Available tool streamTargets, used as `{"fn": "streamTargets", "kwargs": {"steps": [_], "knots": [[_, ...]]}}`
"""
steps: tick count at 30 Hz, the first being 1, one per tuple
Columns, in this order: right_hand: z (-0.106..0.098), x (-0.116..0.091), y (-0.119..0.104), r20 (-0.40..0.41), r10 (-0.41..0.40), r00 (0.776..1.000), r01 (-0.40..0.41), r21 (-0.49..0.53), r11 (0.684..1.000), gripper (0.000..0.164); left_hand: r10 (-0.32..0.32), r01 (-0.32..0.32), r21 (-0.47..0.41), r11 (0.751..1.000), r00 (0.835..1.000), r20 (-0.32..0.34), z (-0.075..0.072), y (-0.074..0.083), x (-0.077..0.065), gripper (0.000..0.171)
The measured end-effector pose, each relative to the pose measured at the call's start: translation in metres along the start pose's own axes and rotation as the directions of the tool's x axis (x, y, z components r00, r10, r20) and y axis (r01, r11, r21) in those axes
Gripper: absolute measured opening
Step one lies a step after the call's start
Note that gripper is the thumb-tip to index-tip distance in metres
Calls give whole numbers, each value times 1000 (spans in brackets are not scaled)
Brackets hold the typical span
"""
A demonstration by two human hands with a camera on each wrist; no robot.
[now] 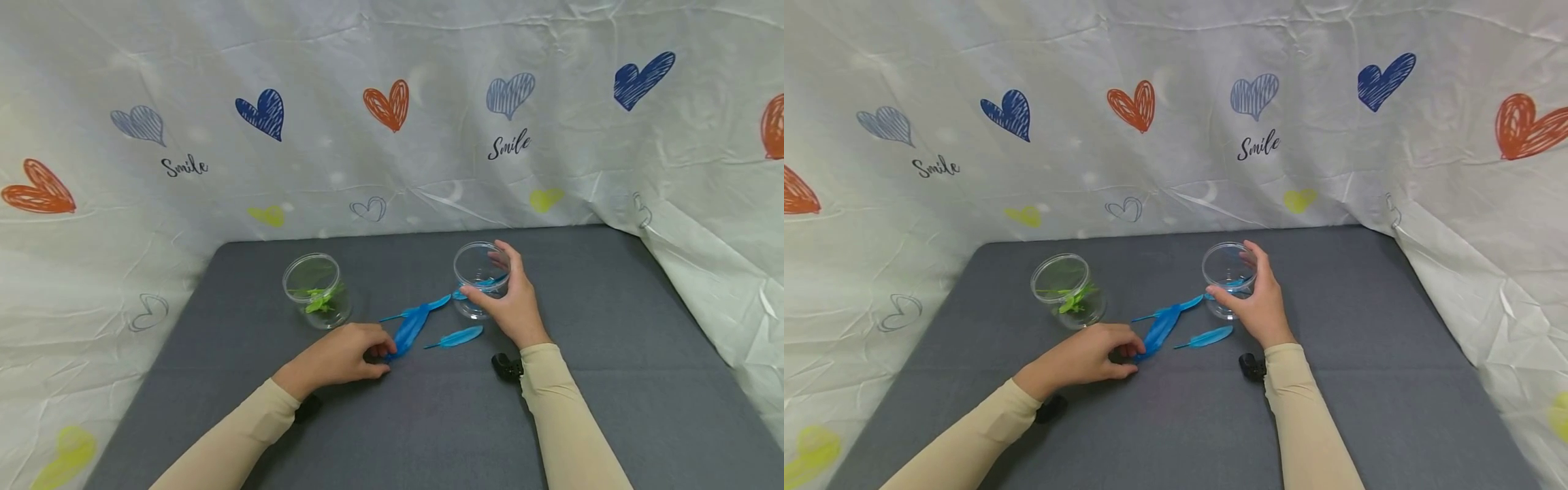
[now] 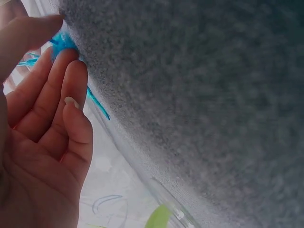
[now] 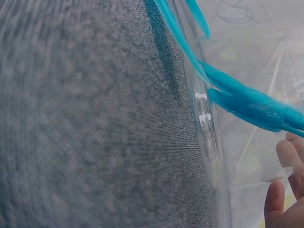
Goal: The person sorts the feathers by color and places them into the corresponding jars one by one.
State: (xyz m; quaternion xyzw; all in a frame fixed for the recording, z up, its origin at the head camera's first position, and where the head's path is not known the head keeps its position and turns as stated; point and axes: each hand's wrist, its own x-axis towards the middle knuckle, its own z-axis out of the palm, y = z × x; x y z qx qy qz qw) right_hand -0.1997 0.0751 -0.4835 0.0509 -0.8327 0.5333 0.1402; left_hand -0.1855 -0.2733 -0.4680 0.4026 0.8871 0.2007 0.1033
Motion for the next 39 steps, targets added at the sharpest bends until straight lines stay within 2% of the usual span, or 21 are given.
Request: {"fn": "streamTargets", "kwargs": {"steps": [5, 9, 14, 20, 27, 31, 34, 39], "knots": [[-2, 0, 1, 8, -1, 1000, 1, 0, 1000, 100, 28, -27, 24, 999, 999, -41, -2, -2, -1, 16], [-1, 0, 2, 11, 1, 1000, -1, 7, 1000, 99, 55, -50, 48, 998, 991, -119, -8, -3, -2, 12], [-1, -1, 1, 11, 7, 1000, -8, 13, 1000, 99, 88, -67, 94, 993, 967, -240, -21, 0, -1, 11], [0, -1, 1, 14, 5, 1000, -5, 9, 1000, 99, 111, -68, 134, 989, 933, -342, -46, 7, 5, 11], [-1, -1, 2, 7, 6, 1000, -6, 6, 1000, 100, 158, -132, 90, 987, 894, -420, -82, 21, 24, 9], [-1, 0, 4, 8, 8, 1000, -8, 14, 1000, 100, 162, -149, 64, 987, 874, -458, -100, 33, 38, 10], [-1, 1, 4, 8, 6, 1000, -6, 19, 1000, 100, 158, -156, 43, 987, 870, -467, -109, 44, 51, 11], [-1, 2, 3, 11, 11, 1000, -12, 17, 1000, 101, 169, -178, 23, 984, 878, -448, -111, 62, 74, 11]]}}
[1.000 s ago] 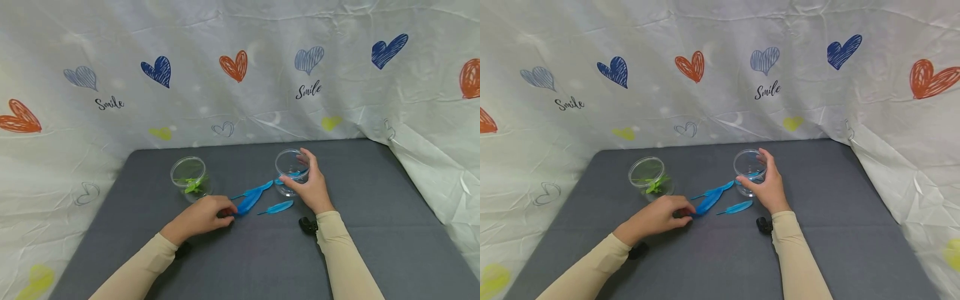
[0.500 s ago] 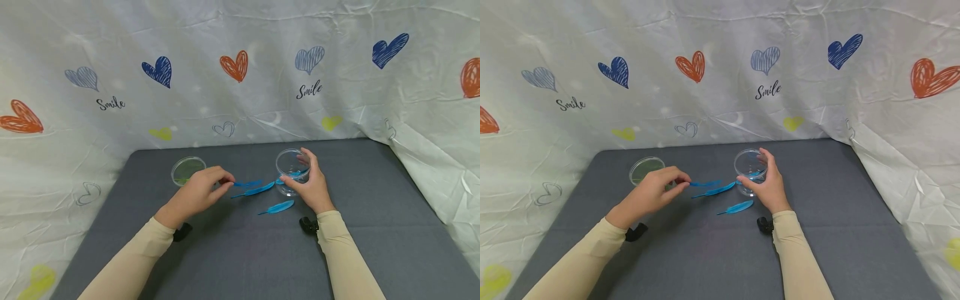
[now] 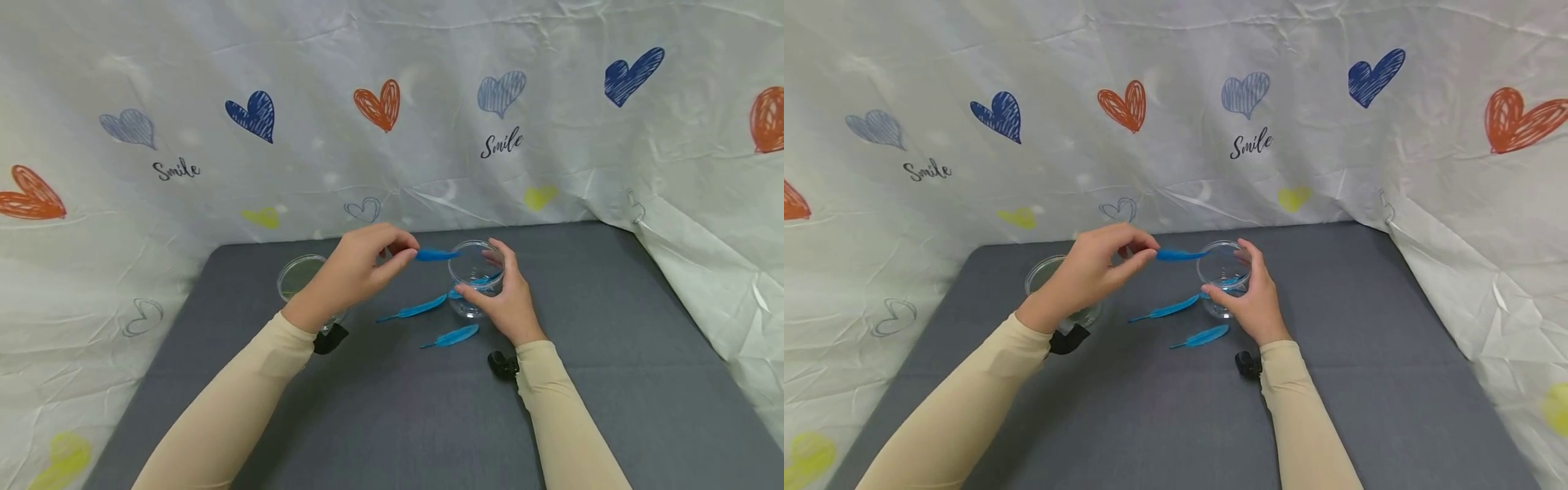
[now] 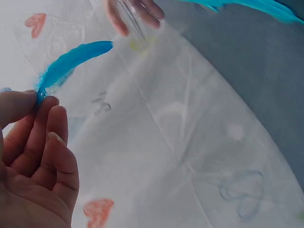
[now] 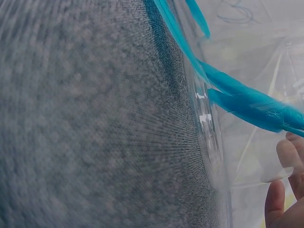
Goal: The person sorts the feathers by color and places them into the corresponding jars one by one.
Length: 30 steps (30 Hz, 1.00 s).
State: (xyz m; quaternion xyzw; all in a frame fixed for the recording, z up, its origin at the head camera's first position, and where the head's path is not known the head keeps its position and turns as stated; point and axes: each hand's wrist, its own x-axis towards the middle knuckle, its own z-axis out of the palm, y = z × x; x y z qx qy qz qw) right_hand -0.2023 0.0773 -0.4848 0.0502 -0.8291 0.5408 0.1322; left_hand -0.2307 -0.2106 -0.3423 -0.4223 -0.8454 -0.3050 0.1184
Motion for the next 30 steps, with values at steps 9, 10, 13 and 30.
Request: {"fn": "streamTargets", "kwargs": {"steps": [9, 10, 13, 30], "knots": [[-1, 1, 0, 14, -5, 1000, 5, 12, 1000, 98, -55, 60, -35, 998, 990, 133, 17, 5, 36, 15], [-1, 1, 0, 13, -5, 1000, 4, 14, 1000, 98, -64, 71, -42, 997, 987, 150, 18, 5, 39, 16], [-2, 1, 1, 13, -9, 1000, 8, 22, 1000, 98, -88, 101, -64, 993, 978, 191, 23, 3, 47, 17], [-2, 2, 0, 8, -15, 1000, 15, 1, 1000, 101, -121, 160, -96, 982, 938, 324, 55, 0, 61, 17]]}}
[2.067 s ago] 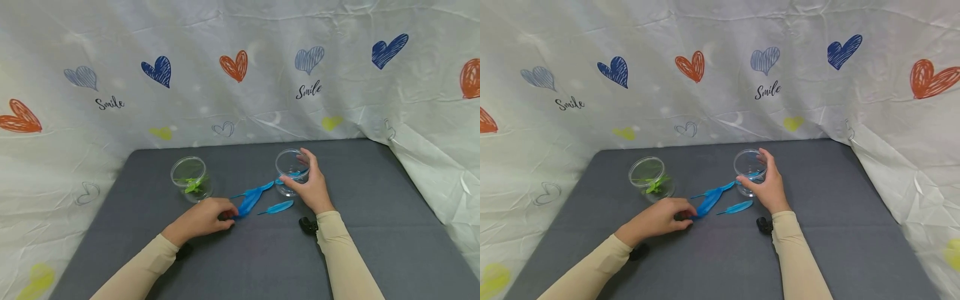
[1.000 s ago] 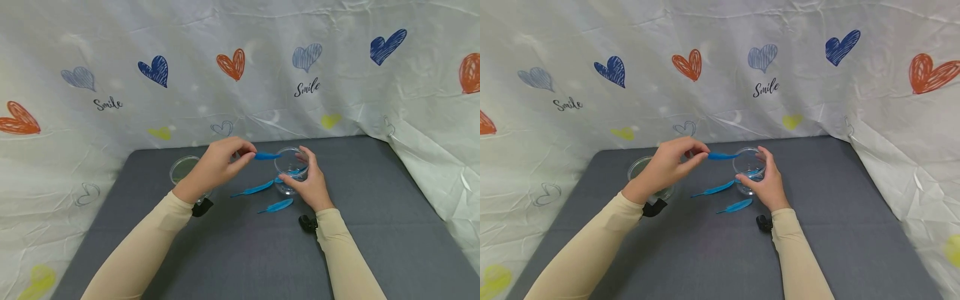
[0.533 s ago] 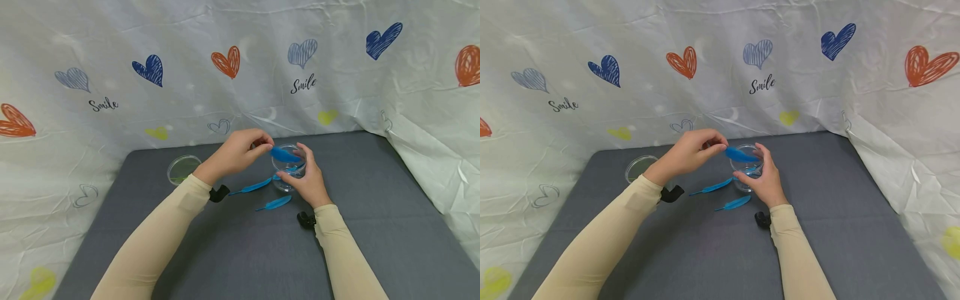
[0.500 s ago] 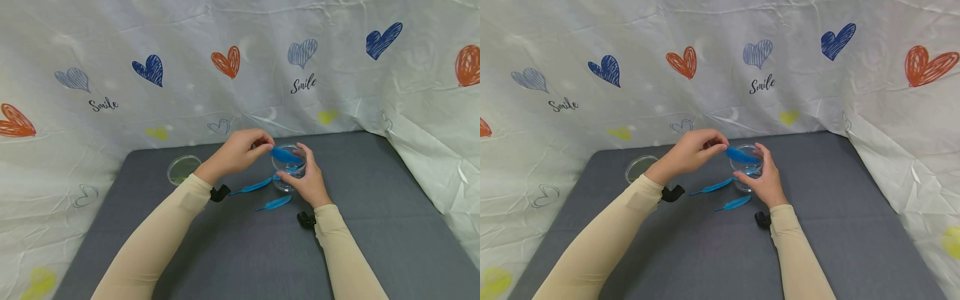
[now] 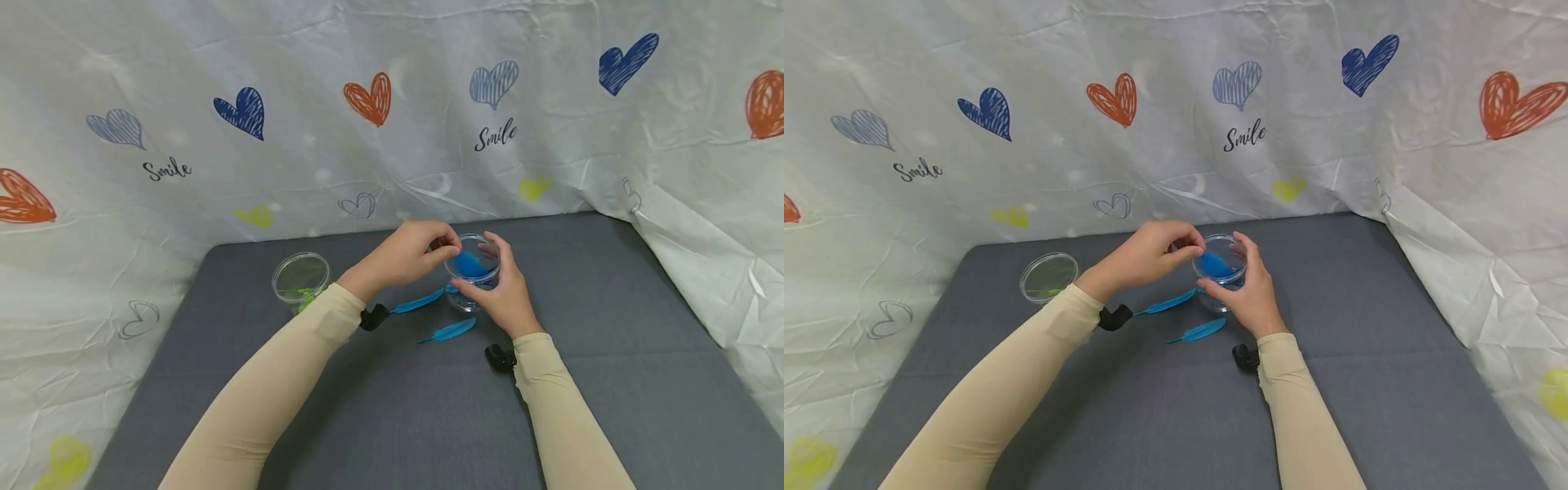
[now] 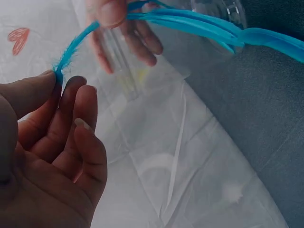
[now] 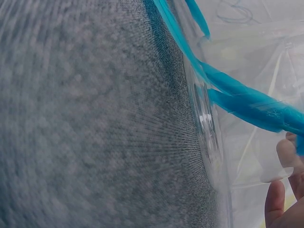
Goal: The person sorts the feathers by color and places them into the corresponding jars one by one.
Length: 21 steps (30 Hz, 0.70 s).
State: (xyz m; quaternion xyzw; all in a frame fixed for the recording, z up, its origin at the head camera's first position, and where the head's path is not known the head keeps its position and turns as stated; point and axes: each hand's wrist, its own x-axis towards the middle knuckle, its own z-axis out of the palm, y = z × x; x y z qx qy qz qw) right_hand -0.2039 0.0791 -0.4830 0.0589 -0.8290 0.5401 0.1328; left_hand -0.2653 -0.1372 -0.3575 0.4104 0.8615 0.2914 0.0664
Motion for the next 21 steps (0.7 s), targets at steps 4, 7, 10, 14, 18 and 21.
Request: {"fn": "streamTargets", "kwargs": {"steps": [4, 7, 10, 14, 18, 21], "knots": [[0, -1, 0, -2, 6, 1000, -6, -3, 1000, 100, -6, 5, 29, 1000, 1000, 3, 8, -1, 5, 16], [1, -1, 0, 1, 10, 1000, -10, -3, 1000, 99, -11, 11, 60, 998, 1000, 4, 12, -2, 7, 16], [1, 0, 1, 7, 10, 1000, -10, 1, 1000, 99, -19, 19, 81, 997, 1000, 2, 13, -3, 5, 18], [1, 0, 1, 8, 4, 1000, -4, 9, 1000, 99, -25, 27, 103, 994, 1000, -13, 12, -4, 1, 22], [1, 0, 3, 4, 8, 1000, -8, 11, 1000, 98, -34, 39, 123, 992, 999, -42, 10, -6, -2, 22], [1, 0, 3, 4, 16, 1000, -16, 7, 1000, 98, -43, 50, 121, 991, 997, -60, 10, -7, -4, 21]]}}
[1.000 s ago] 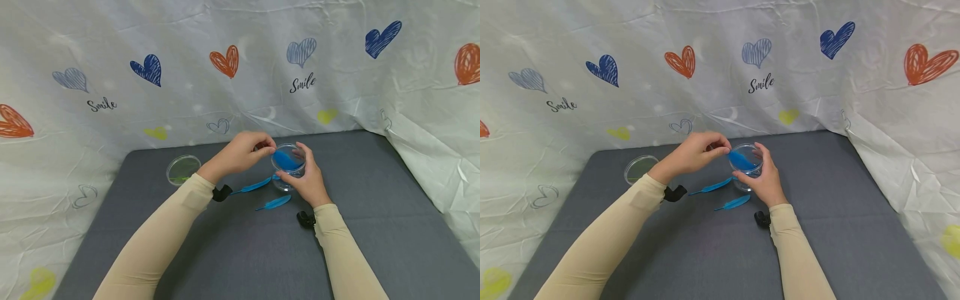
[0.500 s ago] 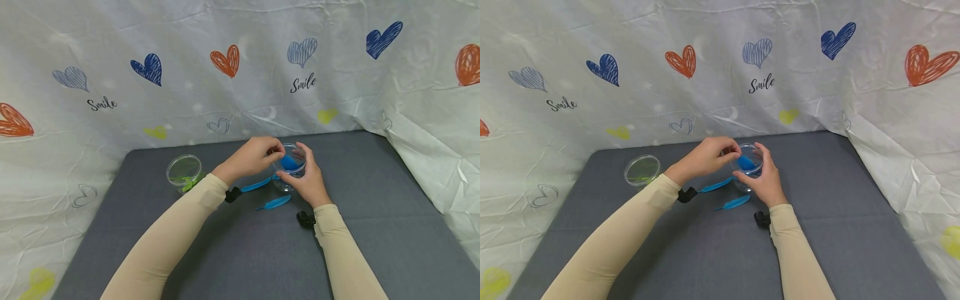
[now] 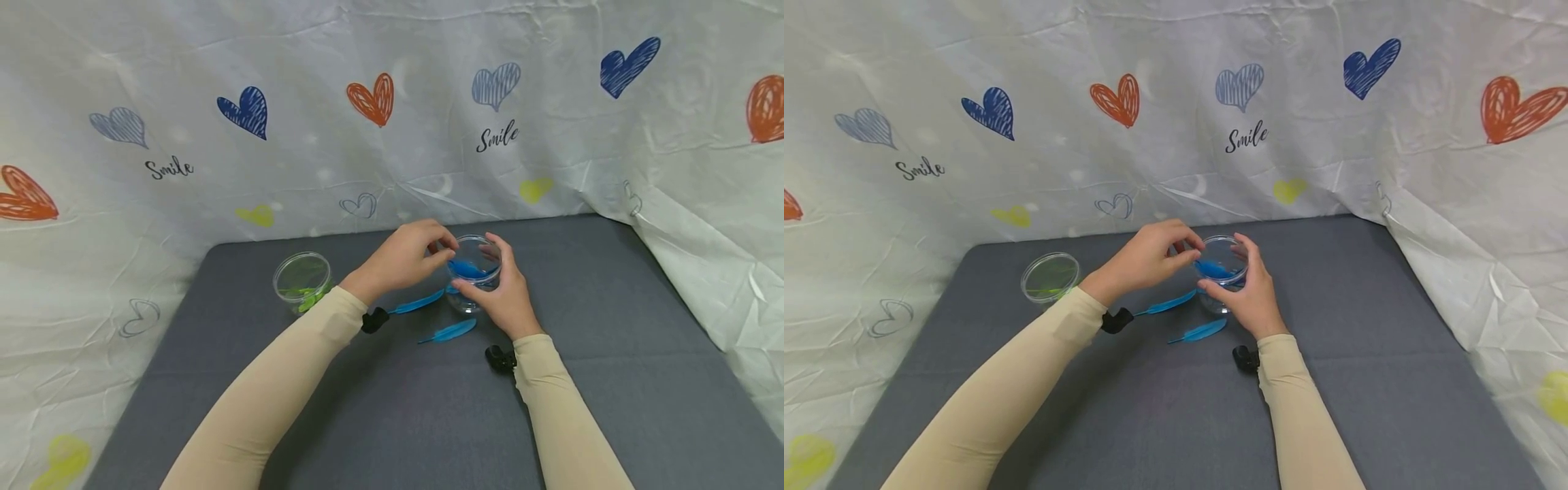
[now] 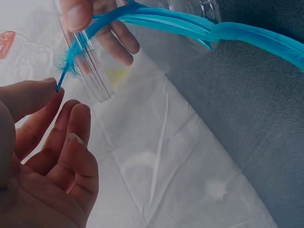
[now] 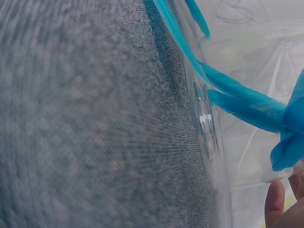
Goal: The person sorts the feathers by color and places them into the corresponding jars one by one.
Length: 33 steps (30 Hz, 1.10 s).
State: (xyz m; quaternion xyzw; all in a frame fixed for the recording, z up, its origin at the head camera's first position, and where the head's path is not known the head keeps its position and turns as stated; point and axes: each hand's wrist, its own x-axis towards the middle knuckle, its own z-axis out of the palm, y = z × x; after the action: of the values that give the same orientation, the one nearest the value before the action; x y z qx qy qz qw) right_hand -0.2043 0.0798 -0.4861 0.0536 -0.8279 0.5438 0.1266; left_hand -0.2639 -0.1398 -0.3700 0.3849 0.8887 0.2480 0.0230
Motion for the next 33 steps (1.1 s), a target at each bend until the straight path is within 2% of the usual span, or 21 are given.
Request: {"fn": "streamTargets", "kwargs": {"steps": [8, 19, 25, 33], "knots": [[-1, 1, -1, -6, 0, 1000, 0, -6, 1000, 99, -9, 10, -50, 999, 1000, 14, 3, -5, -2, 16], [1, 0, 0, -9, -1, 1000, 1, -10, 1000, 99, 17, -17, 22, 1000, 1000, 15, 9, 5, 6, 17], [1, 1, -3, -9, -12, 1000, 11, -13, 1000, 98, -14, 14, 21, 1000, 1000, 5, 6, 1, 1, 21], [1, 0, -3, -17, -2, 1000, 2, -9, 1000, 98, -10, 9, -4, 1000, 999, -48, -4, -13, -15, 20]]}}
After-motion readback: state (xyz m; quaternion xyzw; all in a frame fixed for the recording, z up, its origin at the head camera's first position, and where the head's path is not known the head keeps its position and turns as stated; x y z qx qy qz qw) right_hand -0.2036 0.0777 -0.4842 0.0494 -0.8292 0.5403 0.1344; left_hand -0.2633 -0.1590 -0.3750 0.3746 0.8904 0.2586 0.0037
